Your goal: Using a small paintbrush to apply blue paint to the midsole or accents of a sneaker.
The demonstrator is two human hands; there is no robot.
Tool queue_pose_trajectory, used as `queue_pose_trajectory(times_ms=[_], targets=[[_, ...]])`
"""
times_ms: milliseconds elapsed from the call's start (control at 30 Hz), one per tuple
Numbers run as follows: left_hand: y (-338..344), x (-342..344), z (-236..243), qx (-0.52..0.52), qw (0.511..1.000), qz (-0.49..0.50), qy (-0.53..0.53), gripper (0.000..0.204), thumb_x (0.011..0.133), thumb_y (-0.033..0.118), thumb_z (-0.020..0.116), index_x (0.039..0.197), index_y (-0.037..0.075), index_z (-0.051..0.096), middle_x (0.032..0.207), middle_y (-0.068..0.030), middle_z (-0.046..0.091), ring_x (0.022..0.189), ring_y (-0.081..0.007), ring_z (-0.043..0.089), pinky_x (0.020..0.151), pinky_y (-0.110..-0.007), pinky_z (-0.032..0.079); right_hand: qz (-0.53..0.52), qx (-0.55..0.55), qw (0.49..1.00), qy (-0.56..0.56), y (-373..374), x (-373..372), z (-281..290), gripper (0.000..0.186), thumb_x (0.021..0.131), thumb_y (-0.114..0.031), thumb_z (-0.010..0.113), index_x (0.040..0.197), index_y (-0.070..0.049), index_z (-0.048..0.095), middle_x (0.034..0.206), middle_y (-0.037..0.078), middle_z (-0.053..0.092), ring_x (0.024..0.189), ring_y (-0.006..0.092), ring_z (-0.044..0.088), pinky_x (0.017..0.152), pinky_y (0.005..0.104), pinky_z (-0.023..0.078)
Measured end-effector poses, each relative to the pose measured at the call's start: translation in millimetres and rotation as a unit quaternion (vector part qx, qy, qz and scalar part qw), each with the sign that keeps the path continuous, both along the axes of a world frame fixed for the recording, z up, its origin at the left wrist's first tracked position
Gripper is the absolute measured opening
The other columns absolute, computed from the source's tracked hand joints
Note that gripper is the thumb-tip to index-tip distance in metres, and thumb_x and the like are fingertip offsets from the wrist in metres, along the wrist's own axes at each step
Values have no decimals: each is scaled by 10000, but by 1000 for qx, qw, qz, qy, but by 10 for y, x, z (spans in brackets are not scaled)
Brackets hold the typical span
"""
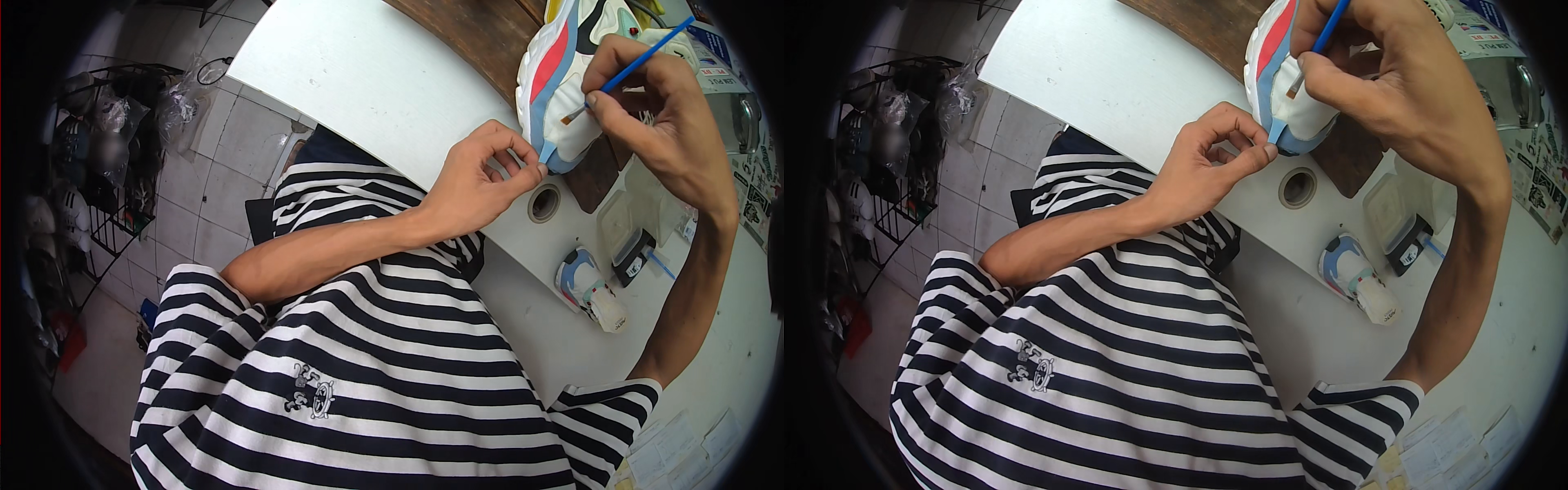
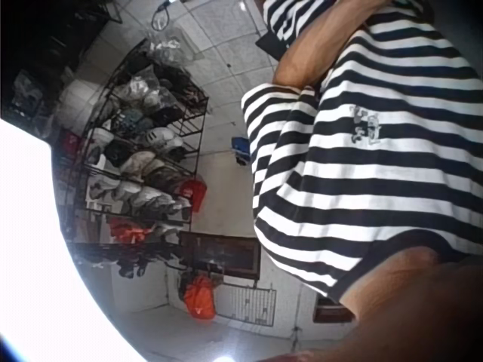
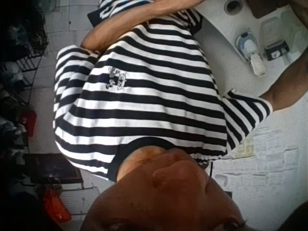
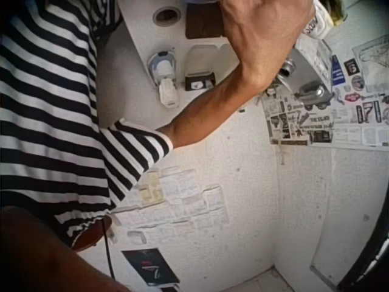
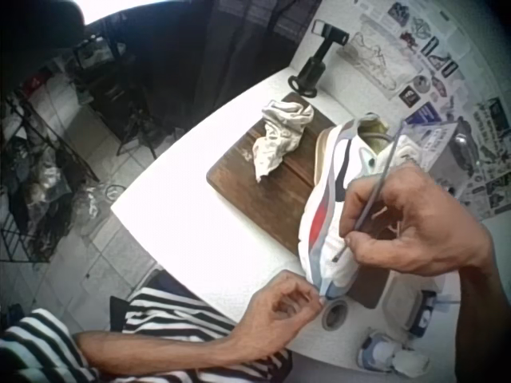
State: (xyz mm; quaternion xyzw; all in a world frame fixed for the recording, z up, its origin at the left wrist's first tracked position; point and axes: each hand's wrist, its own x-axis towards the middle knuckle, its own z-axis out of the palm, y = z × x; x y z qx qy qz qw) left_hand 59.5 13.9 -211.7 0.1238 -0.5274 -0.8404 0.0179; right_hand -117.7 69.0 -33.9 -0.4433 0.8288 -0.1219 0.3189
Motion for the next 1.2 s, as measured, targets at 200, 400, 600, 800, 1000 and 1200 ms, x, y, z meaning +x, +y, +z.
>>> queue_pose_trajectory(times_ms=[200, 400, 600, 800, 1000, 1200], targets=[[-7, 7, -2, -1, 1000, 1, -11, 128, 959, 160, 729, 991, 45, 684, 999, 0, 616, 805, -49, 593, 640, -209, 475, -35, 16, 999, -34, -3, -5, 95, 77, 911, -67, 643, 886, 0, 615, 821, 1, 576, 704, 74, 558, 673, 243, 472], [4, -3, -14, 1, 1000, 7, -3, 127, 959, 159, 731, 982, 46, 679, 970, 5, 625, 759, -36, 572, 619, -200, 459, -35, -30, 998, -48, 140, 52, 23, 56, 898, -33, 657, 878, 5, 620, 810, 4, 591, 735, 64, 560, 677, 236, 456], [-4, -2, 2, -4, 1000, -1, -4, 120, 956, 157, 735, 981, 57, 674, 955, 13, 624, 743, -25, 559, 603, -190, 443, -17, -113, 993, 18, 298, 174, -82, 74, 855, -25, 681, 841, 17, 622, 736, 11, 610, 648, 65, 569, 590, 231, 453], [22, 4, -50, -15, 1000, 18, 10, 120, 955, 155, 737, 981, 56, 673, 964, 18, 615, 750, -23, 555, 611, -189, 444, 28, -228, 972, 59, 469, 282, -274, 107, 780, 85, 690, 857, 42, 629, 779, 62, 643, 697, 117, 610, 866, 342, 572], [-3, -3, -7, -9, 1000, 4, -5, 110, 962, 142, 727, 989, 52, 670, 960, 19, 616, 747, -19, 554, 612, -186, 444, 32, -247, 966, 70, 519, 305, -303, 100, 780, 91, 684, 848, 49, 624, 778, 76, 652, 715, 167, 635, 981, 448, 554], [-6, 3, -6, 0, 1000, -1, -13, 123, 966, 142, 723, 1011, 52, 652, 909, 25, 639, 715, -12, 546, 605, -186, 444, 40, -237, 968, 73, 521, 317, -313, 95, 784, 84, 685, 848, 46, 627, 771, 71, 651, 719, 173, 642, 997, 461, 548]])
